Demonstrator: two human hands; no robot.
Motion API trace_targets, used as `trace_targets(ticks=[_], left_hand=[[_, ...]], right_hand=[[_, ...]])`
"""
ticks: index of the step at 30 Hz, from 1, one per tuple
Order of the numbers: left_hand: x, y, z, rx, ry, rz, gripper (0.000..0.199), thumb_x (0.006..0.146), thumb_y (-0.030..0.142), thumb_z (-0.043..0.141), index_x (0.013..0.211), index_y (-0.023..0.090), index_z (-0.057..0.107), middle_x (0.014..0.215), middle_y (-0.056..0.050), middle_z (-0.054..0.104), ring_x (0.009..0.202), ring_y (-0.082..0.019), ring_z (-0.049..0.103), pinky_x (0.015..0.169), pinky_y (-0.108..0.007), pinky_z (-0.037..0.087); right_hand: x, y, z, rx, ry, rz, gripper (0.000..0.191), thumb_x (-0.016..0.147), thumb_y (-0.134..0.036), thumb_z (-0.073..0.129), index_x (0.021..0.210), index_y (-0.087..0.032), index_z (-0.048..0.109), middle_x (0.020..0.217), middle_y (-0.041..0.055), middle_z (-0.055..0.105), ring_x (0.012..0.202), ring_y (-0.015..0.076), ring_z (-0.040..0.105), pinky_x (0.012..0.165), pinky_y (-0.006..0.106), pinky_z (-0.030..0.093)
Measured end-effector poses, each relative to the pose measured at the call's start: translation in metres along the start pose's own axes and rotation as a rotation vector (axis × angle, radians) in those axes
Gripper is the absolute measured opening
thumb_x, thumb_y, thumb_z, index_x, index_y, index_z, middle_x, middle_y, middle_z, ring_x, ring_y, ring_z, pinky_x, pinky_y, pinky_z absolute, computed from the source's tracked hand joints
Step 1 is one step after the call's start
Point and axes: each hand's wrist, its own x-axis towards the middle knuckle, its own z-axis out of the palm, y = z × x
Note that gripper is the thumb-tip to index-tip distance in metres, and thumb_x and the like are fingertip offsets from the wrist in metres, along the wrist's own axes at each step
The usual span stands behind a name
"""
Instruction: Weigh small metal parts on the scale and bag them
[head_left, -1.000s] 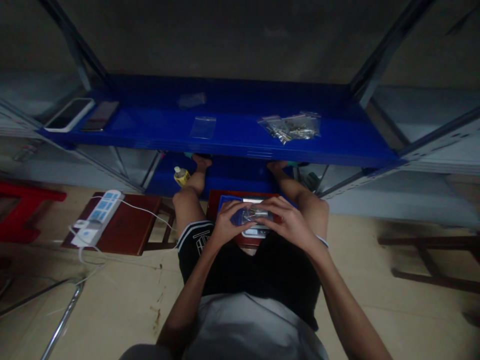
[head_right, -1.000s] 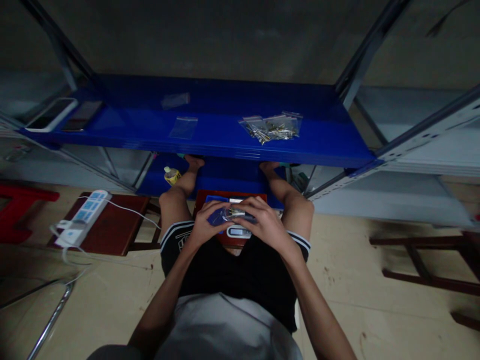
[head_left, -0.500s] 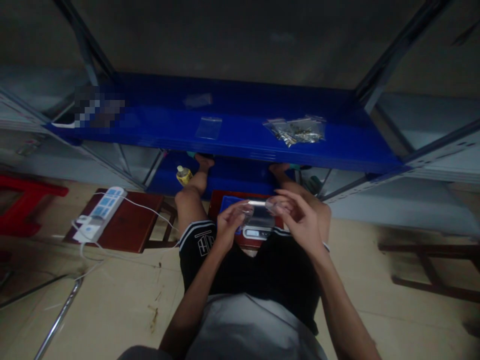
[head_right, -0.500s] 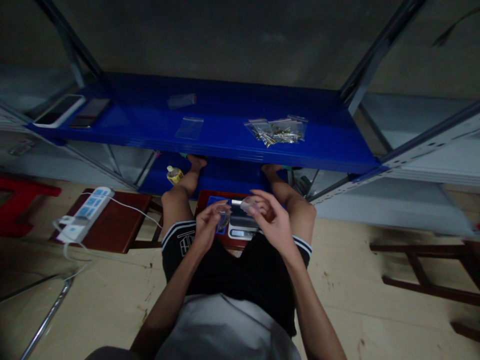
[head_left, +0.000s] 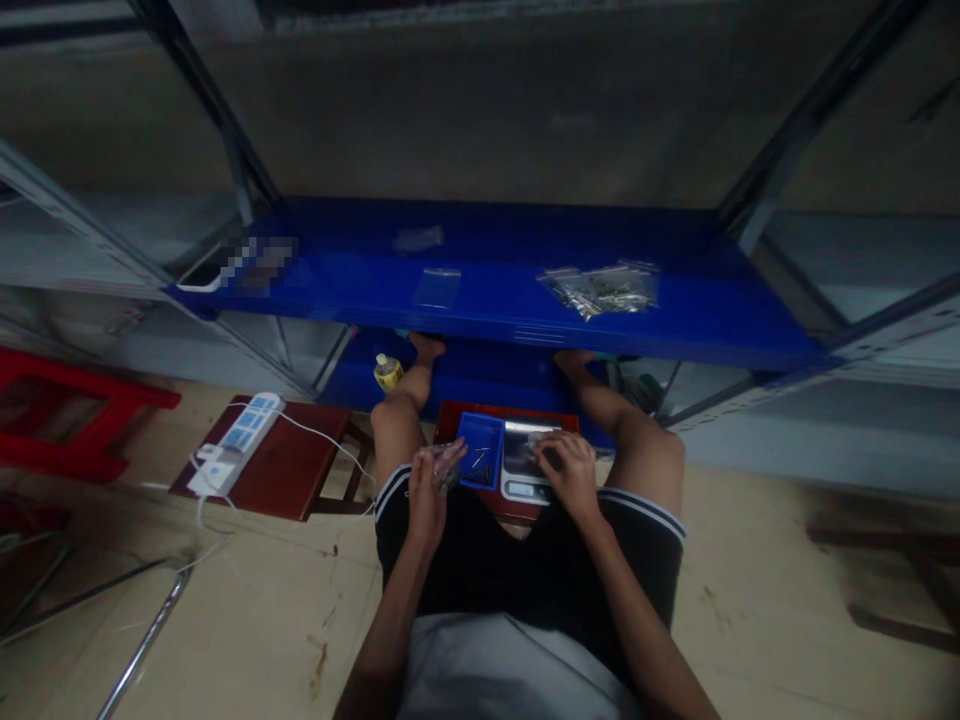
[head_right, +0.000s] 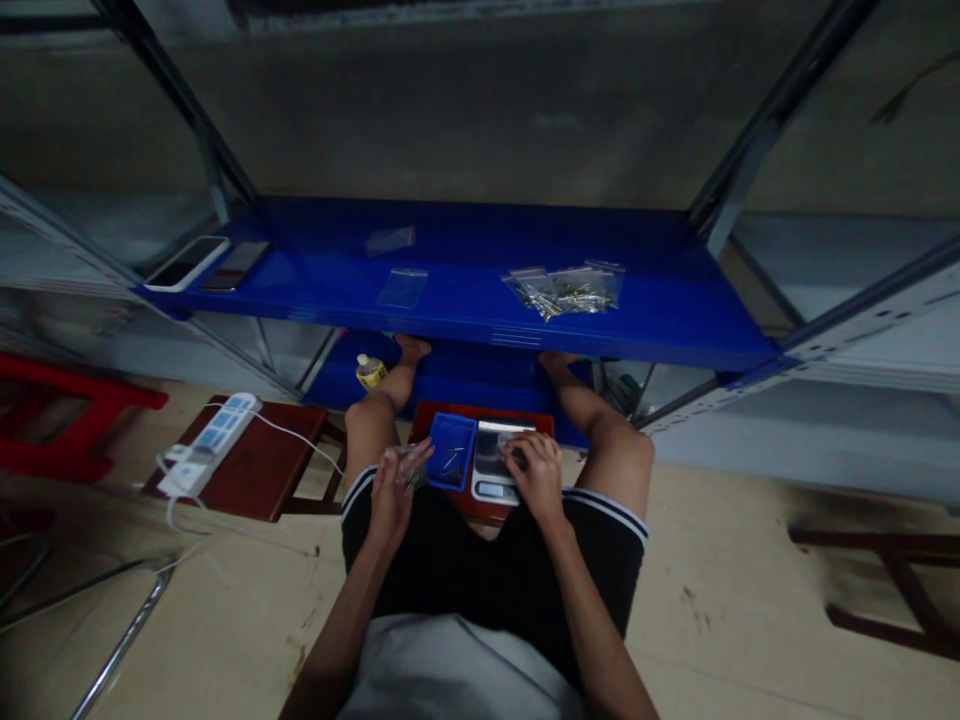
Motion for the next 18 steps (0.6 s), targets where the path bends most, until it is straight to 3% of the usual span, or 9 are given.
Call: trace_targets(ticks=[4,8,10,13,18], left_hand=[[0.002,-0.005,0.006,0.213,-0.016,0.127,0.039,0.097,0.057,0.058,0.097,0.019,0.064,0.113,-0.01,0.077,0.11,-0.022,0.072,0.103,-0.041,0.051],[-0.005,-0.004,0.018,0.465,-0.06,0.277,0.035,0.093,0.052,0.065,0.086,0.018,0.071,0.095,-0.006,0.075,0.097,-0.022,0.07,0.092,-0.035,0.052],[-0.015,-0.004,0.024,0.492,-0.127,0.278,0.034,0.095,0.051,0.064,0.085,0.019,0.074,0.091,-0.006,0.074,0.093,-0.022,0.069,0.089,-0.035,0.053],[-0.031,-0.008,0.029,0.501,-0.209,0.213,0.036,0.097,0.05,0.059,0.083,0.02,0.074,0.084,-0.005,0.074,0.085,-0.022,0.069,0.085,-0.035,0.053],[-0.038,-0.016,0.022,0.425,-0.237,0.125,0.031,0.097,0.05,0.06,0.089,0.021,0.066,0.076,-0.001,0.069,0.073,-0.019,0.067,0.074,-0.031,0.053]], right_hand=[[-0.003,-0.005,-0.004,-0.014,0.001,0.013,0.022,0.097,-0.04,0.063,0.109,-0.024,0.074,0.122,0.0105,0.07,0.12,0.032,0.057,0.1,0.051,0.043],[-0.012,-0.041,-0.011,0.129,0.072,0.044,0.04,0.096,-0.041,0.065,0.134,-0.027,0.064,0.137,0.0129,0.062,0.129,0.0346,0.054,0.105,0.057,0.042],[-0.019,-0.066,-0.012,0.306,0.008,0.066,0.031,0.099,-0.039,0.061,0.128,-0.027,0.067,0.128,0.0113,0.067,0.121,0.0311,0.061,0.102,0.051,0.048],[-0.028,-0.094,-0.013,0.471,-0.085,0.11,0.019,0.101,-0.038,0.058,0.1,-0.026,0.073,0.099,0.0069,0.073,0.096,0.0269,0.068,0.088,0.042,0.054],[-0.032,-0.103,-0.013,0.576,-0.136,0.184,0.029,0.1,-0.044,0.059,0.082,-0.023,0.07,0.083,0.0046,0.07,0.08,0.0235,0.067,0.076,0.035,0.052]])
